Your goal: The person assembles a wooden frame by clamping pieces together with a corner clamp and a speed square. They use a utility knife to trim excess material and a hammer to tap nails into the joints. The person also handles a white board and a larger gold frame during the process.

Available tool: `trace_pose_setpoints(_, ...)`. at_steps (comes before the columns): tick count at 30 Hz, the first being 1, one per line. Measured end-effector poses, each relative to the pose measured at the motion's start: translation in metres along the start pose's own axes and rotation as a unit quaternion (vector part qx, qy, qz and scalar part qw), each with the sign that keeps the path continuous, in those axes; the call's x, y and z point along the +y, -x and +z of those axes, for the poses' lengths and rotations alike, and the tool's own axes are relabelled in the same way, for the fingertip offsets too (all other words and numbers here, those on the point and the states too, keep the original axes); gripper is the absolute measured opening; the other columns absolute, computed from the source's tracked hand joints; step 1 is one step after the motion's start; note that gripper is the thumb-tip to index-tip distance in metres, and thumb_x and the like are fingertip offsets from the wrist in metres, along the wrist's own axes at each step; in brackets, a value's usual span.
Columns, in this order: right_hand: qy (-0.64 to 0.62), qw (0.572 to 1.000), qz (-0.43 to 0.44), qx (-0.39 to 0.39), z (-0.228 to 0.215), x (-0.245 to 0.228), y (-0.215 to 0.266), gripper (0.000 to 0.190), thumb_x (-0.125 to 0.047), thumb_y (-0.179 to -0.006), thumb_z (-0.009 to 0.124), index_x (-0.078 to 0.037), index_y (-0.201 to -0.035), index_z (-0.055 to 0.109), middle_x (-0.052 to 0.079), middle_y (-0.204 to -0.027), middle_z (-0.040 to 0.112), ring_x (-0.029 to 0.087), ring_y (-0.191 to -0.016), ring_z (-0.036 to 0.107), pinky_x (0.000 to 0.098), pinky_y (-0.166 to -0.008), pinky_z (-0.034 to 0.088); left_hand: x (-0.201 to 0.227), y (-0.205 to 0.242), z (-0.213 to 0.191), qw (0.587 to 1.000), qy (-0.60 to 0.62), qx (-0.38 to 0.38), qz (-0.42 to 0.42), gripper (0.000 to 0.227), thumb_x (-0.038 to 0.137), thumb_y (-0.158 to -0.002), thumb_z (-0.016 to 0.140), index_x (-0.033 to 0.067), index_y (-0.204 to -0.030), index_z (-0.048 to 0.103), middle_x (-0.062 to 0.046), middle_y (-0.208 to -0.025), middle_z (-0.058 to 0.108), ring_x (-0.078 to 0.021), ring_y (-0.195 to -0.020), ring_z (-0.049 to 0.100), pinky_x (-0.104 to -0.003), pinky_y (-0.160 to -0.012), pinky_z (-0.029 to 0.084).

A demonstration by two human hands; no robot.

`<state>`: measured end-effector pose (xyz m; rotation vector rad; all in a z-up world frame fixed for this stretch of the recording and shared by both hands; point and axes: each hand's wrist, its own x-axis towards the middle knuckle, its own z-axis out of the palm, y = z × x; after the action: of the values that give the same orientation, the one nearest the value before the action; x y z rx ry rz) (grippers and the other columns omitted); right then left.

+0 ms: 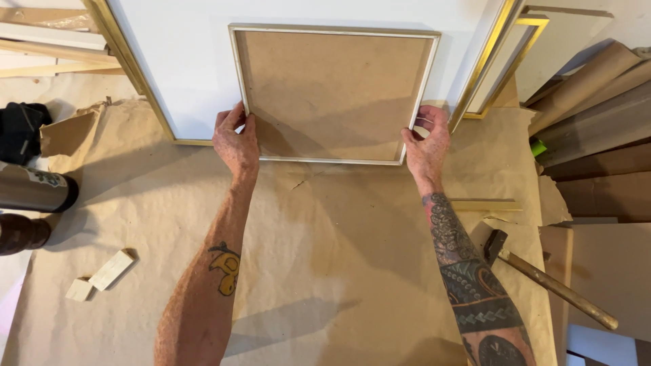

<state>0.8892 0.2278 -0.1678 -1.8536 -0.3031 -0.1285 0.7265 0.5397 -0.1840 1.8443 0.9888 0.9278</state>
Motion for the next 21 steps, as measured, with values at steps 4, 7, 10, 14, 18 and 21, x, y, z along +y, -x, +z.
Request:
trace_pose_setpoints(4, 0.003, 1.000, 0.003, 0.003, 0.002, 0.009, -0.003, 0.056, 0.014, -0.077, 0.075, -0.003, -0.127, 0.057, 0.022, -0.116, 0.064, 0.033, -0.106, 0.068, 0.0471, -0.084, 0.065, -0.003, 0.000, 0.000, 1.000, 0.012, -0.004, 0.006, 0.036, 0.002, -0.087, 0.075, 0.0121, -0.122, 0.074, -0.008, -0.105, 0.068, -0.0267, -0.097, 0.075, -0.032, -0.080, 0.068)
trace_pose_setpoints(7, 0.006, 1.000, -0.003, -0.001, 0.003, 0.011, -0.002, 0.056, 0.015, -0.078, 0.075, -0.001, -0.128, 0.055, 0.024, -0.116, 0.064, 0.035, -0.106, 0.067, 0.0488, -0.084, 0.064, -0.007, 0.001, 0.003, 1.000, 0.012, -0.014, 0.019, 0.040, 0.000, -0.086, 0.075, 0.0091, -0.125, 0.072, -0.011, -0.109, 0.067, -0.0313, -0.101, 0.073, -0.036, -0.083, 0.067)
trace_pose_setpoints(10, 0.005, 1.000, -0.011, -0.012, 0.000, 0.009, 0.000, 0.060, 0.016, -0.079, 0.073, -0.001, -0.133, 0.053, 0.025, -0.119, 0.063, 0.036, -0.108, 0.067, 0.0490, -0.088, 0.064, -0.014, 0.005, 0.007, 1.000, 0.016, -0.011, 0.019, 0.049, -0.004, -0.085, 0.073, 0.0070, -0.132, 0.067, -0.012, -0.115, 0.066, -0.0334, -0.107, 0.071, -0.036, -0.089, 0.065)
trace_pose_setpoints(14, -0.006, 0.999, 0.002, -0.034, -0.024, -0.008, 0.010, 0.066, 0.011, -0.081, 0.076, -0.007, -0.140, 0.054, 0.019, -0.128, 0.063, 0.029, -0.114, 0.067, 0.0415, -0.094, 0.061, -0.013, 0.019, 0.005, 0.997, 0.038, 0.056, -0.024, 0.070, -0.001, -0.085, 0.080, 0.0148, -0.148, 0.052, -0.007, -0.134, 0.057, -0.0294, -0.127, 0.060, -0.039, -0.105, 0.058)
trace_pose_setpoints(18, -0.098, 0.992, 0.035, -0.073, -0.073, -0.041, 0.075, 0.043, -0.008, -0.093, 0.078, -0.004, -0.133, 0.063, 0.019, -0.124, 0.067, 0.025, -0.112, 0.067, 0.0409, -0.099, 0.059, 0.008, 0.122, 0.018, 0.906, 0.381, 0.098, -0.156, 0.025, -0.004, -0.090, 0.070, 0.0089, -0.112, 0.072, -0.003, -0.099, 0.066, -0.0156, -0.097, 0.069, -0.027, -0.087, 0.058)
trace_pose_setpoints(21, 0.023, 0.982, 0.128, -0.138, -0.115, -0.097, 0.177, 0.026, -0.030, -0.099, 0.077, -0.013, -0.119, 0.076, 0.012, -0.109, 0.076, 0.022, -0.098, 0.074, 0.0352, -0.086, 0.061, 0.057, 0.270, -0.023, 0.768, 0.503, 0.024, -0.394, 0.028, 0.027, -0.097, 0.062, 0.0035, -0.109, 0.073, -0.010, -0.099, 0.070, -0.0223, -0.097, 0.070, -0.034, -0.088, 0.056)
